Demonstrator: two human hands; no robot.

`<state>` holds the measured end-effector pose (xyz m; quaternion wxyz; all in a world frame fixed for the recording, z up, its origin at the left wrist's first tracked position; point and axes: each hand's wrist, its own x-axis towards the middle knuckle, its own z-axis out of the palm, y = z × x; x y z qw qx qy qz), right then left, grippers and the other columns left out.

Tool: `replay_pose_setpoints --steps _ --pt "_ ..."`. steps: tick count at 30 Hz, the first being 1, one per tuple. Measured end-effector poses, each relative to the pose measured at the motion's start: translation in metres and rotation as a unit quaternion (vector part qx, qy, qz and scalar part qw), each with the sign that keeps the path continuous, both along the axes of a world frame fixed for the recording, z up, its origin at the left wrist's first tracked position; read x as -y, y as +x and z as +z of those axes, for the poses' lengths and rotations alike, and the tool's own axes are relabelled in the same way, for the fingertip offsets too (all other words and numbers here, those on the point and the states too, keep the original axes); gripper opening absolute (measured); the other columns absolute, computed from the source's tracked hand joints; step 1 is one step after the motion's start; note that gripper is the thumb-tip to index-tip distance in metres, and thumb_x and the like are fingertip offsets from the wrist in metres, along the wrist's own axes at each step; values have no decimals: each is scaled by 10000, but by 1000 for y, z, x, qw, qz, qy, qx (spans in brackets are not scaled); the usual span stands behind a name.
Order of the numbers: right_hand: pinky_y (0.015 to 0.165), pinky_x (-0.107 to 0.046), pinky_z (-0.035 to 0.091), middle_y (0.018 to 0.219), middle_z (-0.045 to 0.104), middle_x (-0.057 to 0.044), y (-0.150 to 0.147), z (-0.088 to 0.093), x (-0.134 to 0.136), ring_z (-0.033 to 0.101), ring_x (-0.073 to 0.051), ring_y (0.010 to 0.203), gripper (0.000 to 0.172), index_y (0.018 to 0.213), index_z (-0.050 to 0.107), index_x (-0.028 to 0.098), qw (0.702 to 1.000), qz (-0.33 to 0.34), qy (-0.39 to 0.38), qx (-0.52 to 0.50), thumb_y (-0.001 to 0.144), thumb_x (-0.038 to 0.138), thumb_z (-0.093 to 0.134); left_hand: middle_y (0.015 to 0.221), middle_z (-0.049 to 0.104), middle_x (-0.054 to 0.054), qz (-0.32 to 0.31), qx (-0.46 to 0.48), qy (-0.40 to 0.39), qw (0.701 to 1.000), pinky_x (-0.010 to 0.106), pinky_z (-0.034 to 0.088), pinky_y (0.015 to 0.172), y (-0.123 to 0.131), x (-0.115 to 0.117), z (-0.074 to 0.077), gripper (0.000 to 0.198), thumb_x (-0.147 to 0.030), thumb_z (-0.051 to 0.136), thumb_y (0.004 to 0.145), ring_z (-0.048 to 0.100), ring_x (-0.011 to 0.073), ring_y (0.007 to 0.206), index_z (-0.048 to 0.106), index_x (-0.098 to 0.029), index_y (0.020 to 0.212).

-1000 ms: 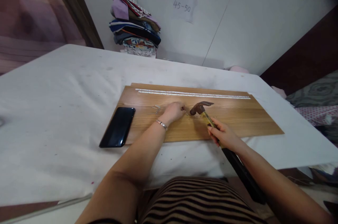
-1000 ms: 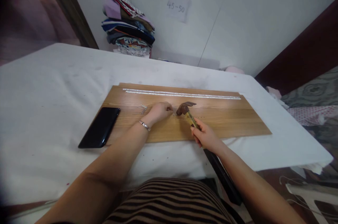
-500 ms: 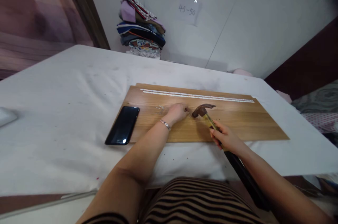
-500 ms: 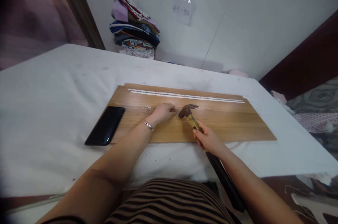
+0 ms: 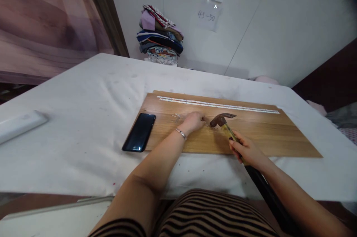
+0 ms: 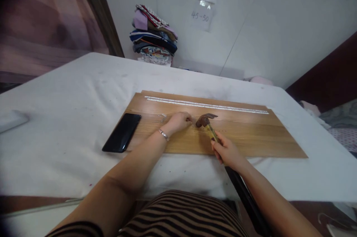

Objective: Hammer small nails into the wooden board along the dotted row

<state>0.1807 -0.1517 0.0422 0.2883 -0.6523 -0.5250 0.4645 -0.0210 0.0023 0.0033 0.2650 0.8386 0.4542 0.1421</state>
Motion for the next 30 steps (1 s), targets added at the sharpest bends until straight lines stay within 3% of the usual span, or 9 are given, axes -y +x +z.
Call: replay_pose_setpoints --steps 18,24,30 --pt "345 -222 367 639 498 86 -5 10 1 416 -66 384 313 946 513 225 999 -34 7 -17 772 473 590 1016 761 53 -1 -17 8 1000 283 500 832 1 -3 -1 206 -224 606 819 673 215 962 760 -204 954" --pt "360 -216 354 550 465 101 -7 9 3 395 -69 373 278 888 485 228 1000 -8 -4 -7 795 477 566 1006 765 44 -3 -1 9 1000 272 504 825 1 -5 -4 204 -217 605 816 676 200 931 768 -211 937" --pt "361 -213 367 574 469 106 -6 6 4 402 -82 395 362 1049 502 224 1000 -8 -15 -18 799 477 569 999 763 42 -1 4 7 1000 268 504 815 0 -4 -4 195 -222 607 816 673 198 926 765 -209 930"
